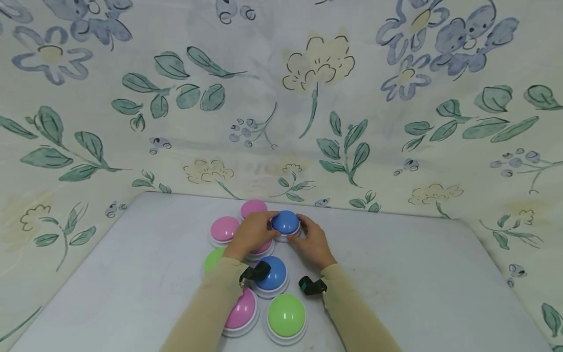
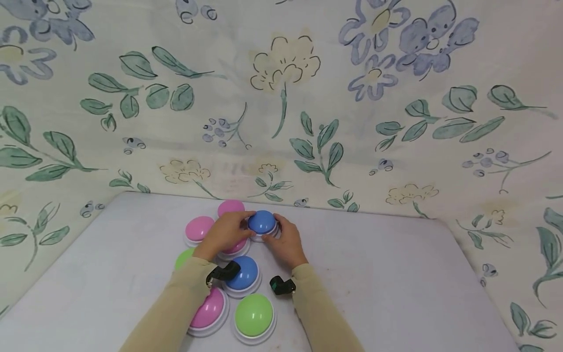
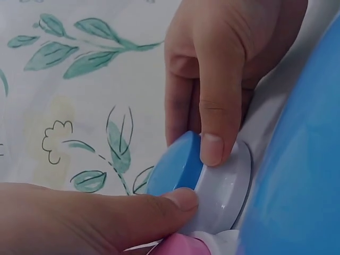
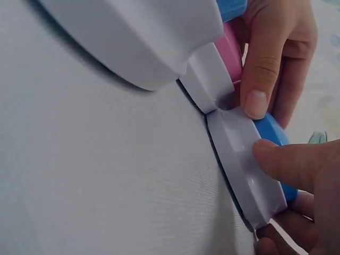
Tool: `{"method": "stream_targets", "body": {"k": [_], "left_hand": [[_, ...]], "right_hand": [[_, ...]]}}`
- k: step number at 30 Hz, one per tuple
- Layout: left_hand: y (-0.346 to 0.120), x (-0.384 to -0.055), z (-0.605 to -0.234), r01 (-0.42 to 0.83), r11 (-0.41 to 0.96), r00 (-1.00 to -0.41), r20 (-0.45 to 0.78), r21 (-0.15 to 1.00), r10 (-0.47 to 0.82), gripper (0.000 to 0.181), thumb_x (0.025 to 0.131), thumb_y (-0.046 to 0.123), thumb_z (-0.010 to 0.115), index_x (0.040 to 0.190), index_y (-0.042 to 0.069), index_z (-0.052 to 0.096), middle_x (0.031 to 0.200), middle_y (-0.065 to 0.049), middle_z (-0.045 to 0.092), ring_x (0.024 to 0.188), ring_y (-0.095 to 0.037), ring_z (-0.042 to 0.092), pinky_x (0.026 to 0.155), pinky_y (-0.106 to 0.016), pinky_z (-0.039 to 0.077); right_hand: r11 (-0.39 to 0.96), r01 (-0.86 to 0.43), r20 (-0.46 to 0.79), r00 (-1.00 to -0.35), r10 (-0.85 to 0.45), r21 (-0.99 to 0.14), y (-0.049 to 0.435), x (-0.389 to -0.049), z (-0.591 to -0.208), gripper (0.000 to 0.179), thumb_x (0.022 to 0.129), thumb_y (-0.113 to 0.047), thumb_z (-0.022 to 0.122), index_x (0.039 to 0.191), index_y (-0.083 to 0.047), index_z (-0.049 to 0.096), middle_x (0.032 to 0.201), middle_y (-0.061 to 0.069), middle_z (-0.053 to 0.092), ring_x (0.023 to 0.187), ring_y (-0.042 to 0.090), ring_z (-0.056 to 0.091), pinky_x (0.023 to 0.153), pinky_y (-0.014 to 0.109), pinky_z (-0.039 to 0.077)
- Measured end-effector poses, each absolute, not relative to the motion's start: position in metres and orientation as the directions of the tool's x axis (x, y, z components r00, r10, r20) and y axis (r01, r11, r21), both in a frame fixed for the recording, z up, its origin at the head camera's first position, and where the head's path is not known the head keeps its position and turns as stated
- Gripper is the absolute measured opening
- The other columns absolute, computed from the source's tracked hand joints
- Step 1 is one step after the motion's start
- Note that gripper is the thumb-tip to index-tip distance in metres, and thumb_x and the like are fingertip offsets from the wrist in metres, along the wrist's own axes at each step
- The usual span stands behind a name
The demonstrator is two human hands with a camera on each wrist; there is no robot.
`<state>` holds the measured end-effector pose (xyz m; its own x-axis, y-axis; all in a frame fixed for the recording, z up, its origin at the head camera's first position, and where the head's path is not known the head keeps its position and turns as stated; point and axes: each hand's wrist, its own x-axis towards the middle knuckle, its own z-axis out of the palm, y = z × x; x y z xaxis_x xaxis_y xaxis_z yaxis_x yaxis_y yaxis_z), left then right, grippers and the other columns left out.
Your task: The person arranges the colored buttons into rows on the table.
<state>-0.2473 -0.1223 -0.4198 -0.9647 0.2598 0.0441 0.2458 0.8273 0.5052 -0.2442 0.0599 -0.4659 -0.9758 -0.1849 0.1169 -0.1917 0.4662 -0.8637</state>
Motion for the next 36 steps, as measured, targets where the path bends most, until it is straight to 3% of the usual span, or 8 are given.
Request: {"method": "stream_targets", "body": {"k": [4, 13, 17, 29, 36], "left_hand": [[-0.120, -0.247, -0.418, 0.250, 0.823, -0.965, 0.063, 0.511, 0.253, 0.058, 0.085, 0.017, 0.080, 0.138, 0.006, 0.061, 0.111, -0.010, 0.072, 0.092, -0.021, 0.063, 0.095, -0.043, 0.054], [-0.118, -0.244, -0.415, 0.235, 0.785, -0.969, 0.076, 0.573, 0.234, 0.058, 0.085, 0.018, 0.081, 0.139, 0.008, 0.061, 0.133, -0.014, 0.065, 0.121, -0.029, 0.061, 0.106, -0.048, 0.047], [-0.119, -0.242, -0.411, 0.245, 0.750, -0.966, 0.089, 0.614, 0.243, 0.058, 0.086, 0.019, 0.081, 0.139, 0.008, 0.061, 0.136, -0.013, 0.063, 0.125, -0.029, 0.059, 0.107, -0.048, 0.046], [-0.115, -0.232, -0.395, 0.181, 0.714, -0.980, 0.067, 0.676, 0.185, 0.057, 0.087, 0.026, 0.080, 0.139, 0.013, 0.062, 0.133, -0.009, 0.065, 0.106, -0.027, 0.064, 0.091, -0.043, 0.056], [-0.107, -0.230, -0.391, 0.195, 0.708, -0.979, 0.089, 0.679, 0.184, 0.059, 0.086, 0.024, 0.081, 0.139, 0.010, 0.061, 0.136, -0.011, 0.063, 0.095, -0.024, 0.066, 0.086, -0.039, 0.059]], "right_hand": [[0.466, -0.188, 0.133, -0.980, -0.149, -0.865, 0.061, -0.244, -0.465, 0.063, 0.087, -0.010, 0.077, 0.143, 0.003, 0.050, 0.141, 0.024, 0.055, 0.129, 0.037, 0.054, 0.108, 0.049, 0.045], [0.454, -0.163, 0.110, -0.984, -0.140, -0.876, 0.067, -0.241, -0.458, 0.063, 0.088, -0.012, 0.078, 0.144, -0.002, 0.051, 0.138, 0.021, 0.058, 0.120, 0.035, 0.061, 0.100, 0.044, 0.052], [0.422, -0.167, 0.107, -0.981, -0.162, -0.891, 0.073, -0.240, -0.451, 0.062, 0.088, -0.012, 0.077, 0.144, -0.001, 0.051, 0.136, 0.021, 0.058, 0.120, 0.034, 0.061, 0.098, 0.043, 0.054], [0.376, -0.177, 0.110, -0.975, -0.194, -0.910, 0.079, -0.235, -0.430, 0.063, 0.087, -0.014, 0.077, 0.144, -0.001, 0.052, 0.138, 0.018, 0.057, 0.124, 0.033, 0.057, 0.100, 0.042, 0.052], [0.363, -0.190, 0.133, -0.975, -0.178, -0.912, 0.085, -0.232, -0.424, 0.061, 0.088, -0.015, 0.077, 0.143, -0.003, 0.054, 0.140, 0.017, 0.056, 0.127, 0.033, 0.055, 0.101, 0.042, 0.052]]}}
